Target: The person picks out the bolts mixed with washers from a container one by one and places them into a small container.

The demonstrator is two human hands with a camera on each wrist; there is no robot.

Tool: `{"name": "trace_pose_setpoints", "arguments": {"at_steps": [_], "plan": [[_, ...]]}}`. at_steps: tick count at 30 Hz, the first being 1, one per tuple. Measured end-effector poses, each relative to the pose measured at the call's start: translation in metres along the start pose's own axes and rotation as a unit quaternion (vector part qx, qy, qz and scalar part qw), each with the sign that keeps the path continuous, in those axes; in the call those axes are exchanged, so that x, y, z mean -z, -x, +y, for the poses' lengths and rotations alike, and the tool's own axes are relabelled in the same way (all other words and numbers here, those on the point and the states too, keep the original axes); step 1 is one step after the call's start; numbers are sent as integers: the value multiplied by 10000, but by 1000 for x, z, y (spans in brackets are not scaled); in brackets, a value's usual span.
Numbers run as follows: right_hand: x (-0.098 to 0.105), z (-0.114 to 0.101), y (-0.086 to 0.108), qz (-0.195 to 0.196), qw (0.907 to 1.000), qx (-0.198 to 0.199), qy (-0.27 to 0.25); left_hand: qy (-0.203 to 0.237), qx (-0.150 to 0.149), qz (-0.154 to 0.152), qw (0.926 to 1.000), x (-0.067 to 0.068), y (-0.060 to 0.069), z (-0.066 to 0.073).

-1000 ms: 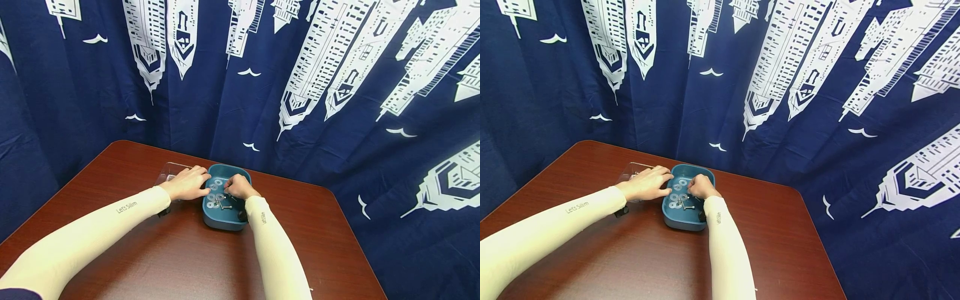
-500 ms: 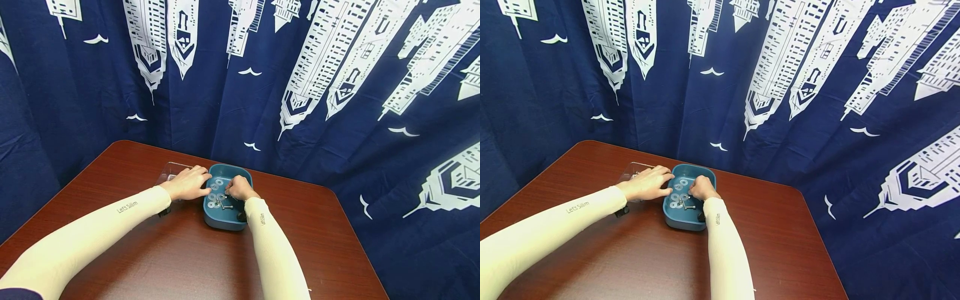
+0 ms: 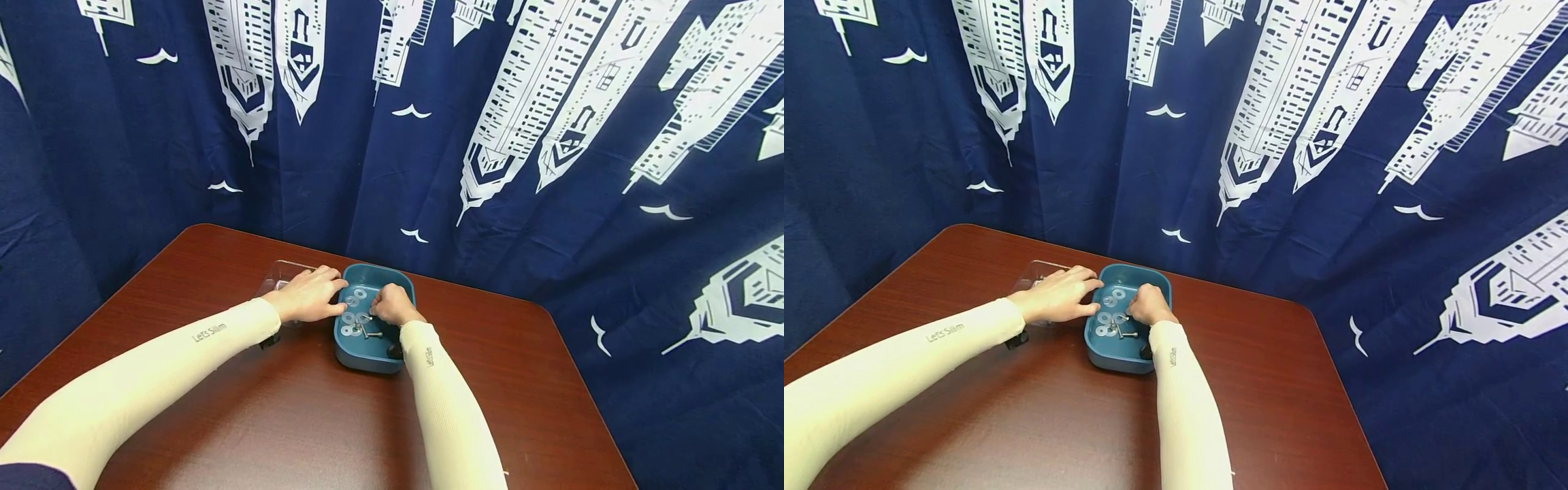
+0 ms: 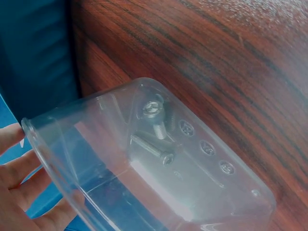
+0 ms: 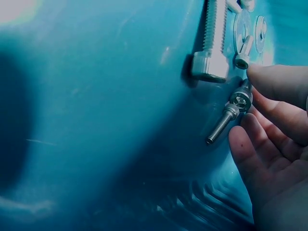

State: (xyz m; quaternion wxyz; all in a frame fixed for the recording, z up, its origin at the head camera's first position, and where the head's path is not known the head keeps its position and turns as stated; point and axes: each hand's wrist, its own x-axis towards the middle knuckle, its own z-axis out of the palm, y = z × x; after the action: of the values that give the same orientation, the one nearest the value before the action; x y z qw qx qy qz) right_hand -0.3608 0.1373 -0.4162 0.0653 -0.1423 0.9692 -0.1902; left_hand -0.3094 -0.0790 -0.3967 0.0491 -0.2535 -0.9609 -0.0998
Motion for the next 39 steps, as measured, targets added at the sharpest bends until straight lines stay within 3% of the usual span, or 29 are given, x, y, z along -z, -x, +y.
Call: {"name": "trace_pose_setpoints", "arguments": {"at_steps": [25,39], "plan": [[-2,0,-4,43,9999,-38,86,-112,-42,115,9999,-2,-1,0],[-1,-1,-1,49,9994,185,291,-87,-73,114,9999,-1,0,2]]}}
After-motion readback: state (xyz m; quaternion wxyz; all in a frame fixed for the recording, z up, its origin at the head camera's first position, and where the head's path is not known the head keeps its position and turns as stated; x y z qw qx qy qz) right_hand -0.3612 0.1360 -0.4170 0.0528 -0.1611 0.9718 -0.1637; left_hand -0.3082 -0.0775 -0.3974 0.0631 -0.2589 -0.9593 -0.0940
